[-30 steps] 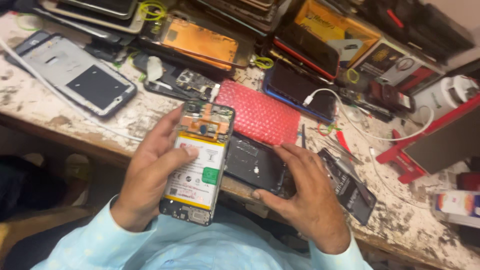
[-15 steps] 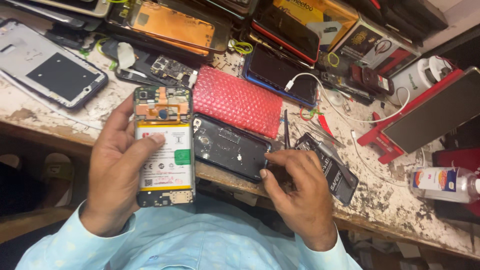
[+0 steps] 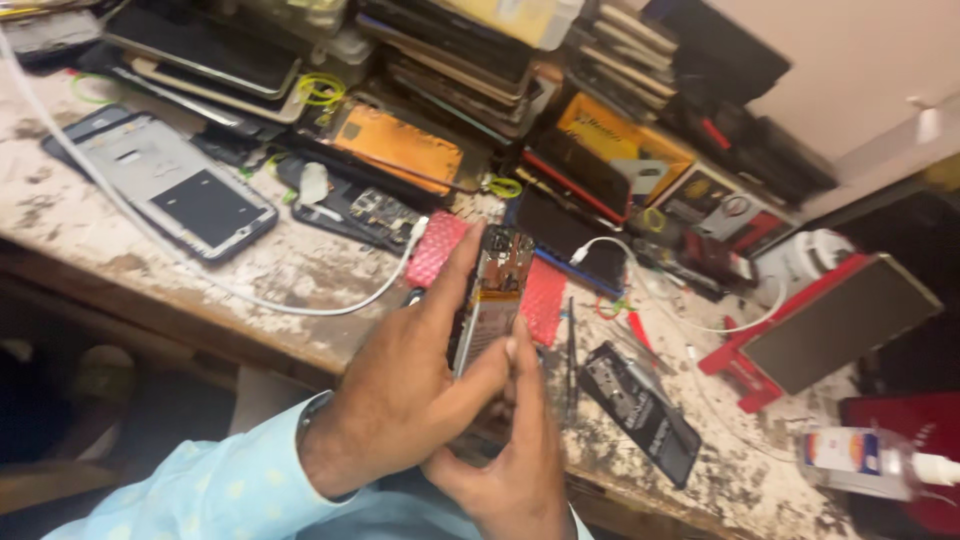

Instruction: The person disassembles a smartphone, removes the battery, and uses a plastic pry tool to separate the screen from the frame. They then reassemble the device, reconnect the battery, and test the screen by powering it on. The person repeats the disassembly and reassembly process multiple times.

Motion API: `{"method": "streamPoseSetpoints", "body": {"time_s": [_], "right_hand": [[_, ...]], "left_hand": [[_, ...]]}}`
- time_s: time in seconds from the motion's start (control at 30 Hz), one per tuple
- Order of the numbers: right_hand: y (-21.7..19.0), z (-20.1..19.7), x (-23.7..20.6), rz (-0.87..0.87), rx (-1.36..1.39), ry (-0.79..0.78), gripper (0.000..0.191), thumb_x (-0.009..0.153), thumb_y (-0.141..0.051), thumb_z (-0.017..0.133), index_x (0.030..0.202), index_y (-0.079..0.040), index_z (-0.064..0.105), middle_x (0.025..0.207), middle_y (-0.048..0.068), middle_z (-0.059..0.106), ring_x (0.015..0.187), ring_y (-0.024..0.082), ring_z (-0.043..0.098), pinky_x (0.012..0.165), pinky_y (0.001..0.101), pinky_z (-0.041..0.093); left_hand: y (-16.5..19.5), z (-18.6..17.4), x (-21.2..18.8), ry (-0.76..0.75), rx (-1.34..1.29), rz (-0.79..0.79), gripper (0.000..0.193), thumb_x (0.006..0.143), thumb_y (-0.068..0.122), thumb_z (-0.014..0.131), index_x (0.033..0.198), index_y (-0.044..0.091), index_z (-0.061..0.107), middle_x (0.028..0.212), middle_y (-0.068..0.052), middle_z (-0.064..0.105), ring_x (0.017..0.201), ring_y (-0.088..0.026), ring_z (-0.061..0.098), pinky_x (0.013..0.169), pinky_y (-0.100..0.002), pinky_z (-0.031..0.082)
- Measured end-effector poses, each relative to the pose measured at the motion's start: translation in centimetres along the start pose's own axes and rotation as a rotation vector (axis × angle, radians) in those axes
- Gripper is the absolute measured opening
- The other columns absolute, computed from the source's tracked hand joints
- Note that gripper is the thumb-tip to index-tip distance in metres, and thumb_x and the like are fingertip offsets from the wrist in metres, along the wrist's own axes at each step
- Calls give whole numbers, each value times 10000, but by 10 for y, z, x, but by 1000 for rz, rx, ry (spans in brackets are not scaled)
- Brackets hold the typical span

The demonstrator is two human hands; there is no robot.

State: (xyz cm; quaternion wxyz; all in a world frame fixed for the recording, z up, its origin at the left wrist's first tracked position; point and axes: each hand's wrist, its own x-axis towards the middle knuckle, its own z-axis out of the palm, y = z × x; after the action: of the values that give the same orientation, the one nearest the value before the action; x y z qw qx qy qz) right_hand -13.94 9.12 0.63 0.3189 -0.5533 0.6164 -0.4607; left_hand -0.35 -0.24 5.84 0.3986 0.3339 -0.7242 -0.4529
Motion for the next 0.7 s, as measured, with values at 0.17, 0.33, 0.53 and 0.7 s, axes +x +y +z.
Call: {"method": "streamPoseSetpoints", "body": {"time_s": [0.17,0.33,0.53,0.7], "right_hand": [[18,-18,4,62,606,-72,1176,725,-104,863,1636,-43,122,1441,212,469,1369,322,556,1116,442,456],[30,-23,1,139,775,-42,1116,723,-145,830,1611,-19,165,1557,204,427,1445,312,462,1187,472,377],[33,-22,-1,130,837,-65,1115,731,-115,825,1621,-17,161,1566,207,402,1439,310,458,1160,474,397],[20,-21,1,84,795,-98,1086,771,-94,803,1633,-22,147,1585,211,391,1448,302,465,1187,457,402]], "left_hand": [[6,3,10,-221,-27,-232,866,837,352,705,1607,139,371,1235,-142,704,882,-266,767,717,-383,643],[0,11,8,-86,39,148,745,850,320,709,1475,-15,480,1404,-223,626,1157,-282,720,922,-384,576],[-4,12,4,-127,93,62,769,828,351,699,1485,23,471,1420,-201,611,1141,-270,721,926,-372,569],[-6,11,3,-109,96,143,755,858,328,695,1497,-1,464,1439,-238,595,1203,-305,692,946,-389,564]]}}
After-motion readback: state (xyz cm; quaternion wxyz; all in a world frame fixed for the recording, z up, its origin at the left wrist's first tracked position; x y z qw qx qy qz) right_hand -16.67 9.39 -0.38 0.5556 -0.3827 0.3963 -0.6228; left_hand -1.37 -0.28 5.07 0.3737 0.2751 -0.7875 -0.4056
